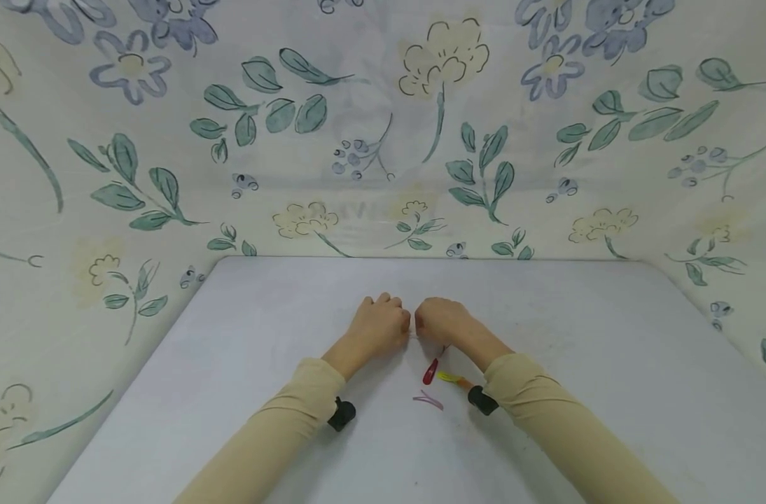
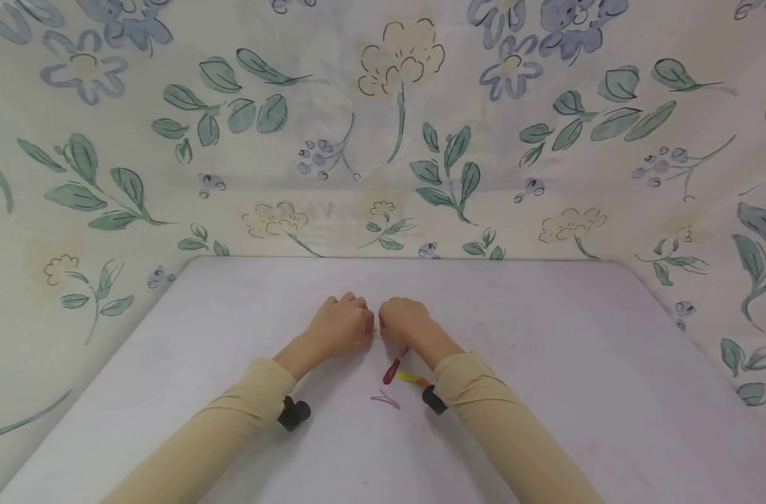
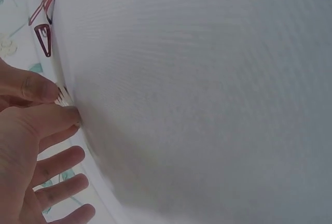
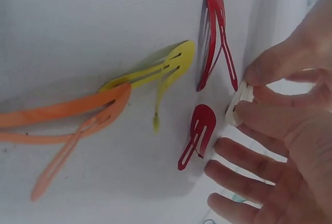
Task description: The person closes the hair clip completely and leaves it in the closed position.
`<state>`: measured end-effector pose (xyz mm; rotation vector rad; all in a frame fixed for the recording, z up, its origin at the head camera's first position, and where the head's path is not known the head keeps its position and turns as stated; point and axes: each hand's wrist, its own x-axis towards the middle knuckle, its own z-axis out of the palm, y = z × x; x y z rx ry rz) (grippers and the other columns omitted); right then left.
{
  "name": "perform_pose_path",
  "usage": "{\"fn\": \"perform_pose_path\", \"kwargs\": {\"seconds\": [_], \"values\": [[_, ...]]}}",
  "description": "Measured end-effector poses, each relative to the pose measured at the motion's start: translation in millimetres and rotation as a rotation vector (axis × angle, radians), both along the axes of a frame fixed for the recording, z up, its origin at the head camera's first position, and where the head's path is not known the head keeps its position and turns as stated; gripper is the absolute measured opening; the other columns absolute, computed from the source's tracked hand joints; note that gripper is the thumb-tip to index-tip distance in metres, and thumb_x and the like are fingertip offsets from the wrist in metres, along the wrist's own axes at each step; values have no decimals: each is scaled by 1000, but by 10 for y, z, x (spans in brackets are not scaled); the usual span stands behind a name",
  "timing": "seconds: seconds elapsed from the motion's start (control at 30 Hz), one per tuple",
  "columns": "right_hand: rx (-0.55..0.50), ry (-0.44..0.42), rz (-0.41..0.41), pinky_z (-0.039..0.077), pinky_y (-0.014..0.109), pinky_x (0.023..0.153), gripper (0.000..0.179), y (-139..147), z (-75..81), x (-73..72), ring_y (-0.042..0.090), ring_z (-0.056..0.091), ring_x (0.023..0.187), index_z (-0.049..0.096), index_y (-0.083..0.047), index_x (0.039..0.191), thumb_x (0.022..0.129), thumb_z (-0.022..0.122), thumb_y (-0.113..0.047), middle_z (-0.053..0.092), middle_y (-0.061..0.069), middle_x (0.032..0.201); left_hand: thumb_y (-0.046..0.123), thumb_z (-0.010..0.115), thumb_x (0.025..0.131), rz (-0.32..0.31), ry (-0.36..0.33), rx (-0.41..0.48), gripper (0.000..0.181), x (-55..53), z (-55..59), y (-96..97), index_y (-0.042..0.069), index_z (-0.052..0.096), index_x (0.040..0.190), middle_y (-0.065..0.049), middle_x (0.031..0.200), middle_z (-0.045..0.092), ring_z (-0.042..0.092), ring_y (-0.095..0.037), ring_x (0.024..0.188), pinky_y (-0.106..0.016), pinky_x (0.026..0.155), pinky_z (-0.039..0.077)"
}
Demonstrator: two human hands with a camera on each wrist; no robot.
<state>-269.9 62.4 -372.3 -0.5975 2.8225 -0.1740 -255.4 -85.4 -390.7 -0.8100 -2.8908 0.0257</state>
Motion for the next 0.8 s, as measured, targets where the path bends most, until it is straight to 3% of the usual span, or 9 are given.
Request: {"fn": "perform_pose_path", "kwargs": {"seconds": [0.43, 0.8], "values": [[6, 42, 22, 52, 33, 77, 13, 15, 8, 12, 18, 53, 80, 72, -8, 102, 96, 63, -15, 63, 3, 90, 18, 69, 90, -5, -7, 25, 7, -1, 6, -19, 13, 73, 92, -5, 89, 64, 56, -24, 88, -41, 73, 46], [7, 17, 15, 52, 36, 82, 17, 44, 5, 5, 19, 58, 87, 72, -9, 108, 95, 63, -14, 68, 6, 105, 20, 72, 89, 7, -43, 27, 8, -33, -40, -21, 14, 73, 95, -3, 93, 65, 56, -23, 90, -41, 76, 47]]}}
